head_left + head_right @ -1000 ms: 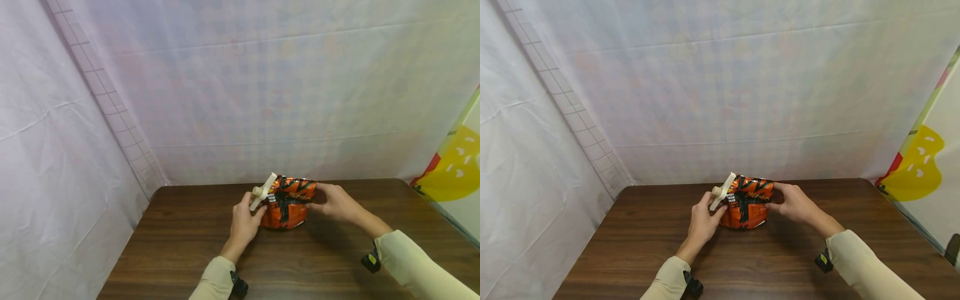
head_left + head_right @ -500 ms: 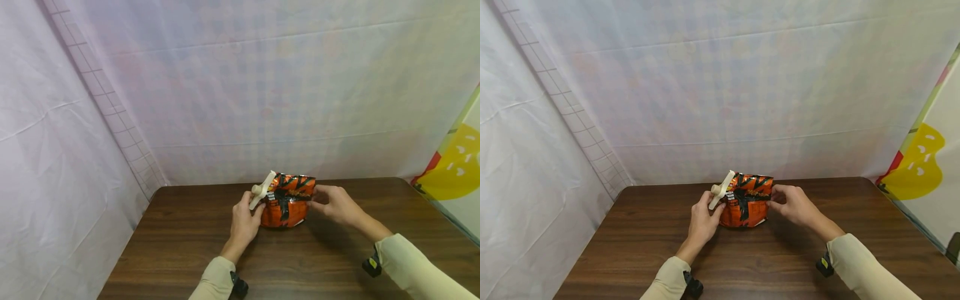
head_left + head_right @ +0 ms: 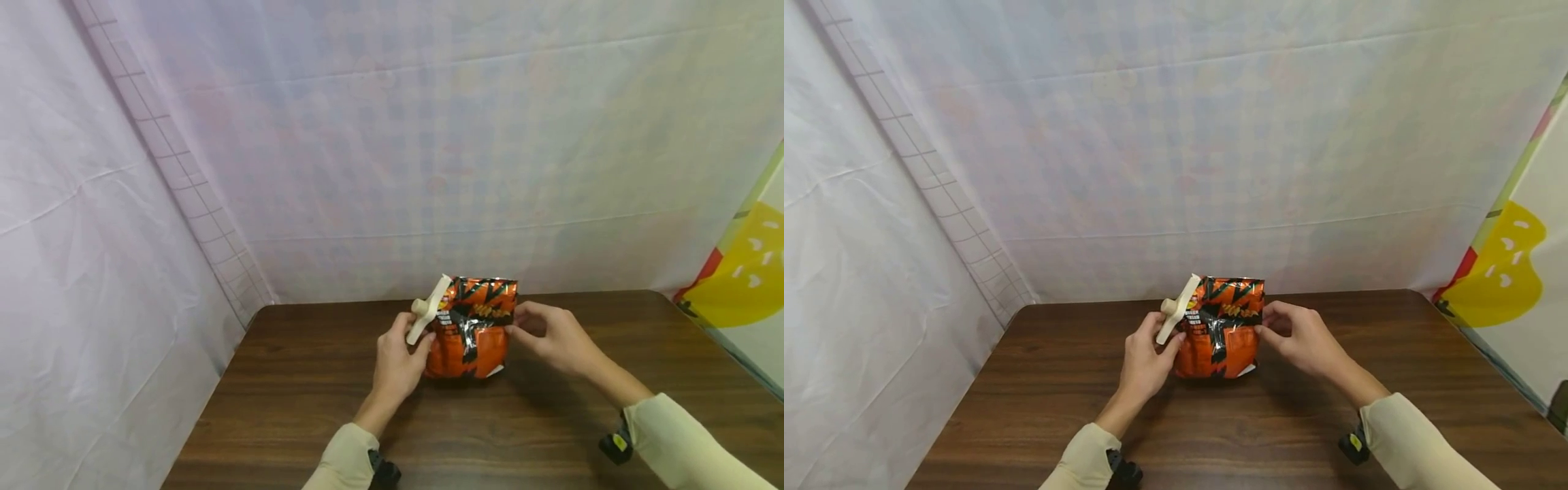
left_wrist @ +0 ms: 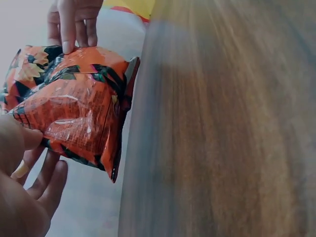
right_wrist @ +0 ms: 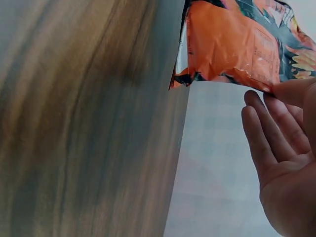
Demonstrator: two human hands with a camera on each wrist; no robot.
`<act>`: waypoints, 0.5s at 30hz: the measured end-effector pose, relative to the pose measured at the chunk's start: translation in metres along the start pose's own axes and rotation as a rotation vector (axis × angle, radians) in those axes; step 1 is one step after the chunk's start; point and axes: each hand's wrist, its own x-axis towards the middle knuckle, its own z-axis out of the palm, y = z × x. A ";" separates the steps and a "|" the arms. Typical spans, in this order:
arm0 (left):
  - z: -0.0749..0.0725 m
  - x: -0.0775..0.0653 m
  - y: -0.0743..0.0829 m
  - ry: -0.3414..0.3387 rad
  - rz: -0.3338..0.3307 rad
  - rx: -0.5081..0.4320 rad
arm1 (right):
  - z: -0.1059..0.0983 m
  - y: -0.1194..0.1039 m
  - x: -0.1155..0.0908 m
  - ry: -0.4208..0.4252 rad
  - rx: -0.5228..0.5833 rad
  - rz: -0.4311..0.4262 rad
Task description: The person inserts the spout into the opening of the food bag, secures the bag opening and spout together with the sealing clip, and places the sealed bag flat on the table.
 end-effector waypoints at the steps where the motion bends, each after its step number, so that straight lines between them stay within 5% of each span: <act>1: -0.002 -0.001 0.001 -0.006 -0.005 -0.008 | 0.000 -0.001 -0.001 -0.001 0.006 0.007; 15: -0.018 -0.011 0.004 -0.139 -0.159 -0.171 | 0.010 -0.004 -0.014 -0.015 0.110 0.081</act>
